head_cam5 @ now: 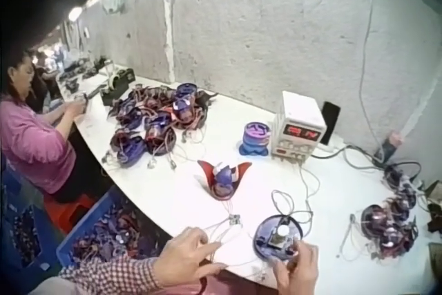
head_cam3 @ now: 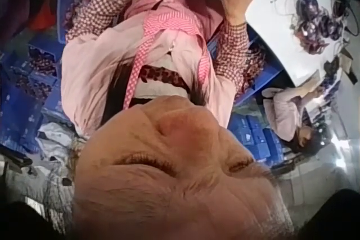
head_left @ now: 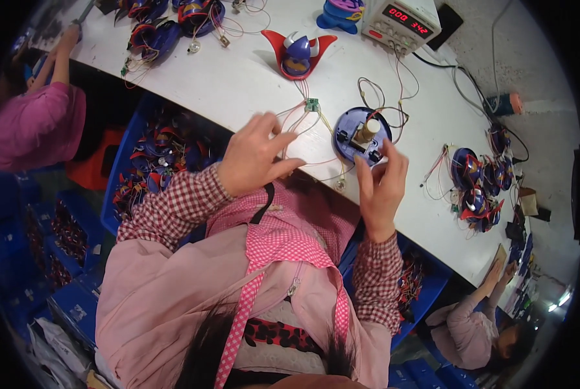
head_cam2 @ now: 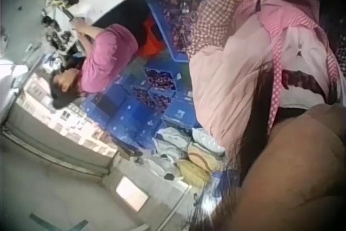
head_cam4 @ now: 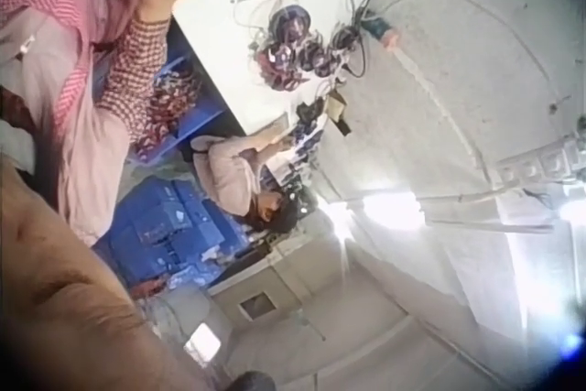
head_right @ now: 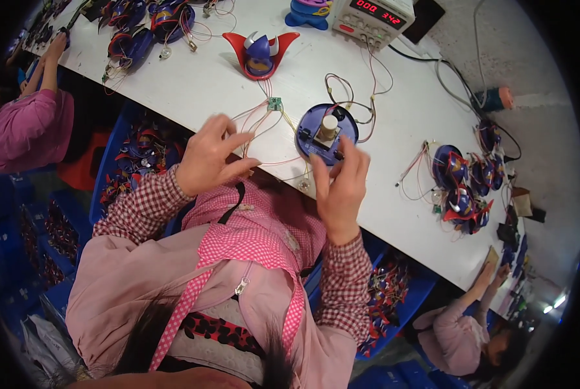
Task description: Connecting wires and testing electronic bird toys at a factory workbench.
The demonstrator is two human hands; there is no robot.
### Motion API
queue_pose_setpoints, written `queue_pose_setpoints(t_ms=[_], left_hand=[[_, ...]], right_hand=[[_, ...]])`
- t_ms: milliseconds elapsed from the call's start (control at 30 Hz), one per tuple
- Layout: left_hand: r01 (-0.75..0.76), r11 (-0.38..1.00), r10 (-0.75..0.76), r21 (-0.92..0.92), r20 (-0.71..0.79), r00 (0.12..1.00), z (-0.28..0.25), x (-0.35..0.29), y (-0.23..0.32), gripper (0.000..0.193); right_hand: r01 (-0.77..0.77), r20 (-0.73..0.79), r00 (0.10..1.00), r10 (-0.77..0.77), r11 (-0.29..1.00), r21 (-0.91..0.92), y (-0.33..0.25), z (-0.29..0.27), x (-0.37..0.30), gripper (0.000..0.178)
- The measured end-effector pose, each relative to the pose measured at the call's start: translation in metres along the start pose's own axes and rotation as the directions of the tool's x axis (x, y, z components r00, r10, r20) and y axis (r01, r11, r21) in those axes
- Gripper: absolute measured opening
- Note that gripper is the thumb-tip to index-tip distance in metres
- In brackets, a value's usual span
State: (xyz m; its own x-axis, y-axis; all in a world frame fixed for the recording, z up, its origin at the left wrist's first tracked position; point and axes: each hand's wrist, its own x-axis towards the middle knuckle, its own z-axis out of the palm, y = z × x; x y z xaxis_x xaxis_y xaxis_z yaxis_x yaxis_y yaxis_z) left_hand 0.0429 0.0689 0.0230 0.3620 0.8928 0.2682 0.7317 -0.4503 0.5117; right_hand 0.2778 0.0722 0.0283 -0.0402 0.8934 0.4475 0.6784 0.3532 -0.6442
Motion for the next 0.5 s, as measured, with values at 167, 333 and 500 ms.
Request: queue_pose_setpoints(t_ms=[167,333,500], left_hand=[[-0.204,0.968,0.19,-0.146,-0.106,0.976,0.044,0.056,0.014,0.083],[-0.121,0.989,0.115,-0.083,-0.075,0.991,0.093,0.082,0.009,0.106],[-0.042,0.985,0.049,-0.166,0.033,0.998,0.104,0.085,0.012,0.104]], right_hand=[[0.108,0.039,0.994,-0.105,0.99,-0.093,0.018,0.016,0.028,0.046],[0.009,0.117,0.993,-0.005,0.999,-0.035,0.034,0.029,0.038,0.032],[-0.003,0.092,0.996,0.005,1.0,-0.023,0.034,0.029,0.033,0.023]])
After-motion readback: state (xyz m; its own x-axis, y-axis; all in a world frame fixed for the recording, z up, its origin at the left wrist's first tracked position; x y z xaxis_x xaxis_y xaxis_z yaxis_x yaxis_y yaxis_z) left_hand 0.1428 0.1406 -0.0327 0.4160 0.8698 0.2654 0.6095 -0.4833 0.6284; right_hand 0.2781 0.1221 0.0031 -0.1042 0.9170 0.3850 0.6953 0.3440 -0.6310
